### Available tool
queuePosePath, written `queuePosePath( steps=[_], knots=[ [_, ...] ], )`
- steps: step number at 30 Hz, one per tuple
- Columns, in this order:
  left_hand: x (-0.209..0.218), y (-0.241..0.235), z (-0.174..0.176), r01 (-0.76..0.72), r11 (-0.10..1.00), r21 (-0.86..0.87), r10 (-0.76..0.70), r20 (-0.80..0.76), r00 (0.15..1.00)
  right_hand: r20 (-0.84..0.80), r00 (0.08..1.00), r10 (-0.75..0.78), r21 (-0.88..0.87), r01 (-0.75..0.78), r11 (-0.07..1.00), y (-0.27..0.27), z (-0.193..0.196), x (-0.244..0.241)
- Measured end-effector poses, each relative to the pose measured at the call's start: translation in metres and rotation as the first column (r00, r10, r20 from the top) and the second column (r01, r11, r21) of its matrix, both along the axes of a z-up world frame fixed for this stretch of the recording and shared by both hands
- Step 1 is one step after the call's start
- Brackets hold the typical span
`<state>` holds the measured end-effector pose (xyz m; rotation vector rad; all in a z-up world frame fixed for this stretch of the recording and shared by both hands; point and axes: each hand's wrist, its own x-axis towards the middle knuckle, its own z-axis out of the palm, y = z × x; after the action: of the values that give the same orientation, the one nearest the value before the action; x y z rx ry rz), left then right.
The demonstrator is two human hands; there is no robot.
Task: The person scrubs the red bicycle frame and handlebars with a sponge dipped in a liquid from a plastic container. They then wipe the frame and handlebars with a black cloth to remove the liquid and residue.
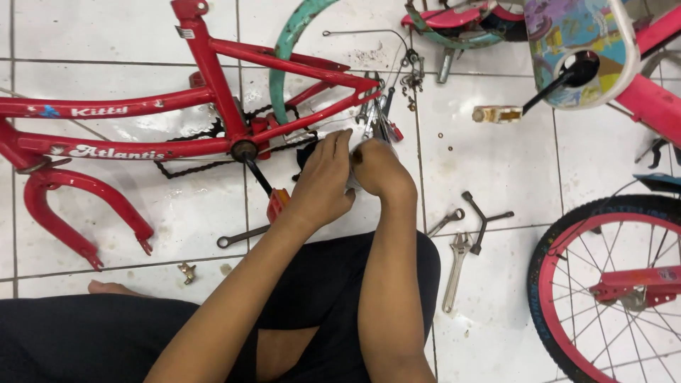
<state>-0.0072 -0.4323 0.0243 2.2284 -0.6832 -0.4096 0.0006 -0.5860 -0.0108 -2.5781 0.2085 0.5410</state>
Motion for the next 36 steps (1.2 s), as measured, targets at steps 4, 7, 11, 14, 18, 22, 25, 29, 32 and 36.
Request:
queuePosePath(
  steps=[4,7,11,14,18,22,25,29,32,36],
  knots=[
    [-0.002,-0.021,-0.024,-0.083,0.995,-0.063,0.072,-0.155,0.985,-0.019,1.000,-0.014,0.036,0.015,0.999,-0.002,0.001,0.004],
    [-0.014,-0.034,-0.028,-0.202,0.942,-0.267,0.119,-0.296,0.948,-0.069,0.998,0.001,0.080,0.004,0.997,0.000,0.020,0.003],
    [-0.027,-0.047,-0.032,-0.323,0.848,-0.421,0.219,-0.276,0.936,-0.080,0.997,0.016,0.046,-0.012,0.999,-0.014,-0.011,0.006],
    [-0.030,-0.050,-0.051,-0.356,0.823,-0.443,0.257,-0.267,0.929,-0.090,0.996,0.023,0.040,-0.019,0.999,-0.023,-0.031,0.008],
    [-0.025,-0.046,-0.070,-0.354,0.818,-0.455,0.245,-0.282,0.928,-0.158,0.986,0.055,0.057,-0.047,0.997,-0.022,-0.022,0.010],
    [-0.025,-0.043,-0.070,-0.335,0.827,-0.451,0.243,-0.251,0.937,-0.191,0.980,0.058,0.148,-0.030,0.989,-0.010,-0.004,0.002],
    [-0.033,-0.038,-0.075,-0.331,0.819,-0.469,0.243,-0.240,0.940,-0.170,0.985,0.023,0.141,0.001,0.990,-0.008,-0.021,-0.010],
    [-0.045,-0.034,-0.087,-0.297,0.781,-0.549,0.271,-0.129,0.954,-0.140,0.989,0.056,0.087,-0.044,0.995,0.001,-0.018,-0.026],
    [-0.056,-0.031,-0.099,-0.272,0.763,-0.586,0.290,-0.066,0.955,-0.137,0.986,0.091,0.042,-0.086,0.995,0.009,-0.022,-0.037],
    [-0.056,-0.032,-0.118,-0.258,0.751,-0.607,0.307,-0.024,0.951,-0.058,0.995,0.082,-0.038,-0.084,0.996,0.021,-0.016,-0.044]
  ],
)
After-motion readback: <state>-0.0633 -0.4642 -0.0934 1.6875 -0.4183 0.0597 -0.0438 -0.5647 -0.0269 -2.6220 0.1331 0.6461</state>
